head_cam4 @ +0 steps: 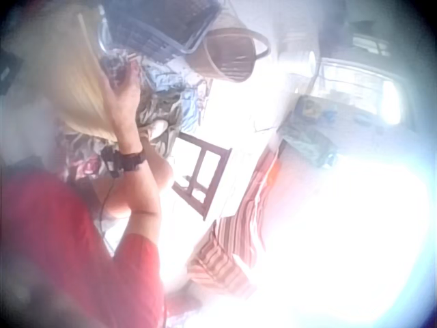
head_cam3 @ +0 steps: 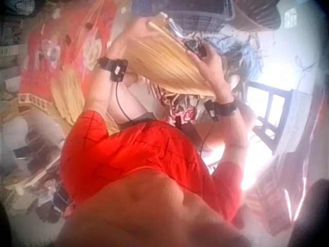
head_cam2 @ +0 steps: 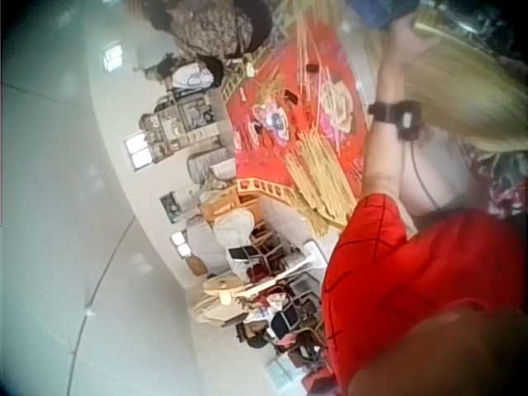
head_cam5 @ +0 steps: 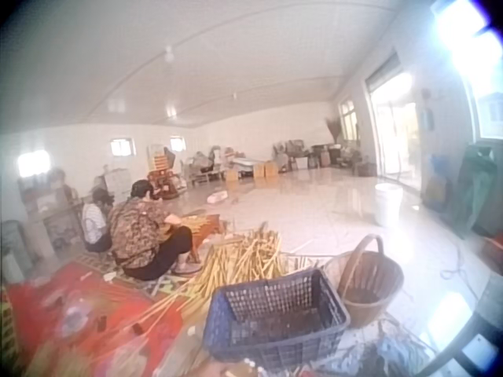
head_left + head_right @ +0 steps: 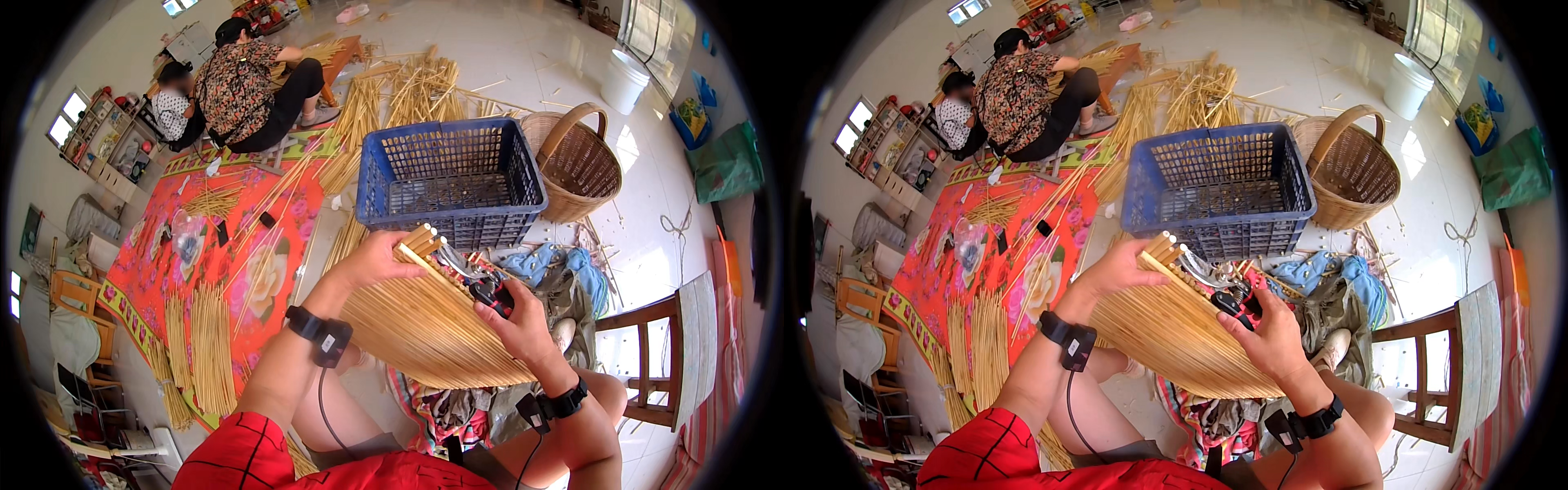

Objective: The person trims the ends of wooden reeds using a pair of shears while holding the assembled blind by hand.

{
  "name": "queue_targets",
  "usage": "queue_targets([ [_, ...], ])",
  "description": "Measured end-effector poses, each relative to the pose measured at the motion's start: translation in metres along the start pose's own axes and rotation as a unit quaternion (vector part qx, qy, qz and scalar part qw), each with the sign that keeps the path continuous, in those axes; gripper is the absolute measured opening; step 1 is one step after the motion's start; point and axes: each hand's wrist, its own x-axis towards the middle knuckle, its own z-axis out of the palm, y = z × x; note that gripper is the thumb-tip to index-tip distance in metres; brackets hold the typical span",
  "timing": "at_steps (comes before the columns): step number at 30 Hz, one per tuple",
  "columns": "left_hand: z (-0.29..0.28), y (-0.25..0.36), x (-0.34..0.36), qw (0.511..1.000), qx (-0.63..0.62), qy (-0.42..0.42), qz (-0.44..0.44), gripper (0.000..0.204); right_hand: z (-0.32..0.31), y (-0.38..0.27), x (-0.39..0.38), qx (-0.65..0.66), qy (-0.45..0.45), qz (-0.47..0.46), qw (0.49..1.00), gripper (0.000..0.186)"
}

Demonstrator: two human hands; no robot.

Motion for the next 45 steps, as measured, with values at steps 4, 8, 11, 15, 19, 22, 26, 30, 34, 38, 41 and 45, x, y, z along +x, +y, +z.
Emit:
queue_targets([
  [4,0.003,0.002,0.001,1.0,-0.024,-0.011,0.011,0.049,0.008,0.006,0.002,0.039,0.008,0.005,0.999,0.064],
  [8,0.004,0.005,0.0,1.0,-0.027,-0.012,0.007,0.05,0.007,0.002,0.002,0.022,0.003,0.011,1.0,0.066],
  [11,0.004,0.005,0.0,0.999,-0.031,-0.017,0.008,0.049,0.004,0.002,0.004,-0.019,0.004,-0.02,1.0,0.066],
  [15,0.005,0.001,0.001,1.0,-0.011,-0.012,0.013,0.048,-0.001,-0.005,0.007,-0.096,0.002,-0.053,0.994,0.063],
  [19,0.005,0.001,0.001,0.999,-0.037,-0.006,0.023,0.05,0.001,-0.001,0.01,-0.154,0.041,-0.094,0.983,0.047],
  [22,0.005,-0.006,0.003,0.999,-0.026,0.004,0.035,0.05,0.003,0.004,0.013,-0.187,0.055,-0.1,0.976,0.046],
  [26,0.002,-0.012,0.006,0.999,-0.019,0.004,0.032,0.049,0.005,0.01,0.015,-0.208,0.065,-0.095,0.971,0.048],
  [30,0.001,-0.016,0.002,0.998,-0.061,-0.002,0.028,0.049,0.002,0.008,0.009,-0.176,0.055,-0.04,0.982,0.053],
  [34,0.002,-0.012,0.001,0.999,-0.025,0.009,0.025,0.048,-0.002,0.011,-0.001,-0.013,0.025,-0.013,1.0,0.055],
  [38,0.002,-0.006,0.001,0.999,-0.02,0.009,0.024,0.048,0.008,0.013,0.001,-0.018,0.003,-0.046,0.999,0.062],
  [41,0.003,-0.005,0.002,0.999,-0.037,-0.002,0.02,0.048,0.009,0.01,0.006,-0.039,0.001,-0.058,0.998,0.064],
  [45,0.004,0.0,0.002,0.999,-0.036,-0.015,0.026,0.05,0.009,0.009,0.009,-0.031,0.013,-0.074,0.997,0.065],
])
